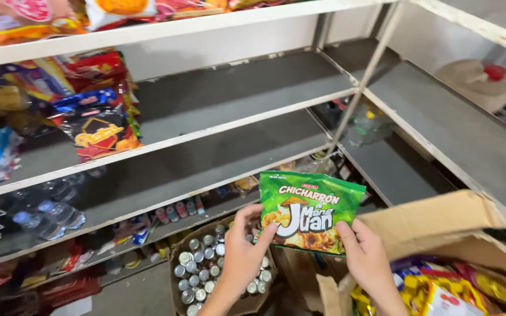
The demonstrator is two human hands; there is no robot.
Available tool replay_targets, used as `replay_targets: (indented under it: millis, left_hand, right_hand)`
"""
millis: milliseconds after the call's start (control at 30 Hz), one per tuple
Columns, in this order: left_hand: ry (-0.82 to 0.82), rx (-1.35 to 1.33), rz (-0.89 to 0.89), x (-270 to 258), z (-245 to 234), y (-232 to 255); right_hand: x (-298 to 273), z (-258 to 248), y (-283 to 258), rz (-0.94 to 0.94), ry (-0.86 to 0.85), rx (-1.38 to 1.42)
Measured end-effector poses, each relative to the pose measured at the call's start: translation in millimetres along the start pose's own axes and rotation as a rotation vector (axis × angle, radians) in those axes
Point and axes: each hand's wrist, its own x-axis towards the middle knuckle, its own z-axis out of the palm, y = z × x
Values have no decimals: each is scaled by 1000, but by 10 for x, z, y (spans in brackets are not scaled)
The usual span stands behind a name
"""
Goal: Stocking and organizing various packaged snack bags from a cardboard box onto metal shelves.
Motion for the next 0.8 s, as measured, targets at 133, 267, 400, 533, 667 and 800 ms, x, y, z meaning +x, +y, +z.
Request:
replay_targets:
  millis: [133, 267, 400, 533, 667, 800]
  left_hand:
    - [204, 308, 186, 376, -434, -329]
    - [300, 433, 330, 1058, -789, -450]
    - [333, 379, 276, 1926, -1099, -613]
    - [380, 332, 240, 2733, -1425, -834]
    - [488, 419, 204, 3518, -1699, -1272]
    - [643, 598, 234, 4161, -1924, -1854]
  right_hand:
    - [716, 713, -346, 73, -117, 91]
    - [1543, 1334, -221, -199, -81, -169]
    - [2262, 2097, -453, -362, -90, -124]
    - [2949, 2847, -517, -448, -88, -114]
    - [3677, 3550, -419, -614, 1, -309]
    - [4384, 4228, -124, -723, -5, -345]
